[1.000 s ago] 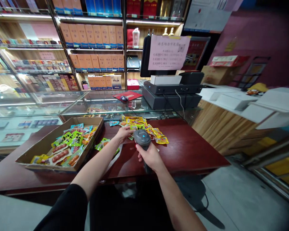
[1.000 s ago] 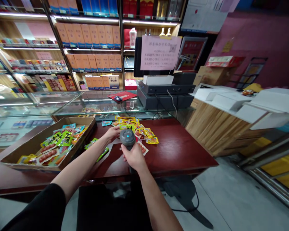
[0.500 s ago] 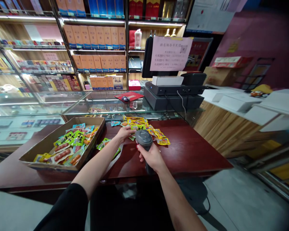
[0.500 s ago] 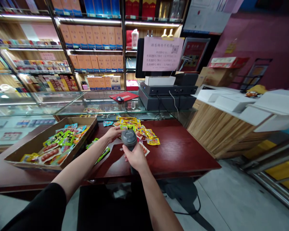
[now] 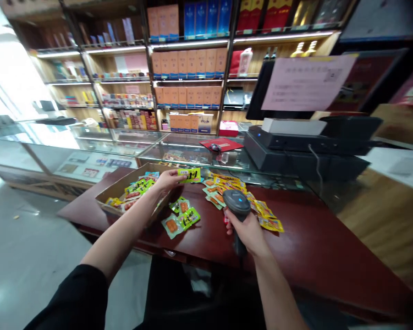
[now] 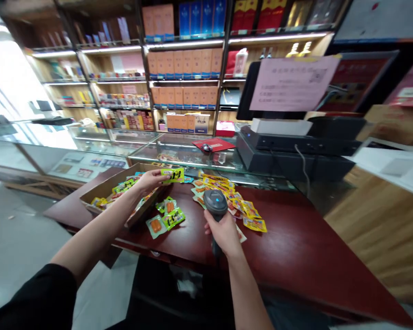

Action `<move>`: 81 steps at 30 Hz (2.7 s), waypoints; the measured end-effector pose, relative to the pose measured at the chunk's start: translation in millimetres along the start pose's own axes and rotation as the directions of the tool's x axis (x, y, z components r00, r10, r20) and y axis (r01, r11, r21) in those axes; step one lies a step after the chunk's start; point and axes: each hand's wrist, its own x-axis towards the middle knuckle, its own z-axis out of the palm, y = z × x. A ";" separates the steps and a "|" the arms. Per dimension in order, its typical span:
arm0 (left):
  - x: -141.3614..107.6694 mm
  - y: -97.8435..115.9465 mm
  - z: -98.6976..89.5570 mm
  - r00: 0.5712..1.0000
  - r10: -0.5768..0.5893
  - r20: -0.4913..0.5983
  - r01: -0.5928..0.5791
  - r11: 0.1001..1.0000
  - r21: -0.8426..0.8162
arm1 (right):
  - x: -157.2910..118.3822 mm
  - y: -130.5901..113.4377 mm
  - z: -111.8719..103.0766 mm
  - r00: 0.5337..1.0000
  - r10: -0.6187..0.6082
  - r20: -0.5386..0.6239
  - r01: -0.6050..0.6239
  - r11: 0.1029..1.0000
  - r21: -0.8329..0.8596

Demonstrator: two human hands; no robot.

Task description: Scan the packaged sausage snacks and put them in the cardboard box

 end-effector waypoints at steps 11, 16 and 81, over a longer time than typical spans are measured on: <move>-60.5 64.7 -136.4 0.899 0.171 -0.402 -0.125 0.983 0.137 | 21.5 -7.4 53.3 0.984 0.000 0.179 -0.006 0.999 0.033; -53.9 55.0 -117.0 0.929 0.176 -0.326 -0.139 0.981 0.134 | 19.3 -12.0 57.4 0.983 -0.014 0.186 0.007 0.999 0.037; 58.3 -36.9 64.6 0.907 -0.257 0.334 0.105 0.906 0.411 | -25.2 14.4 9.1 0.998 0.068 0.007 -0.066 0.990 -0.128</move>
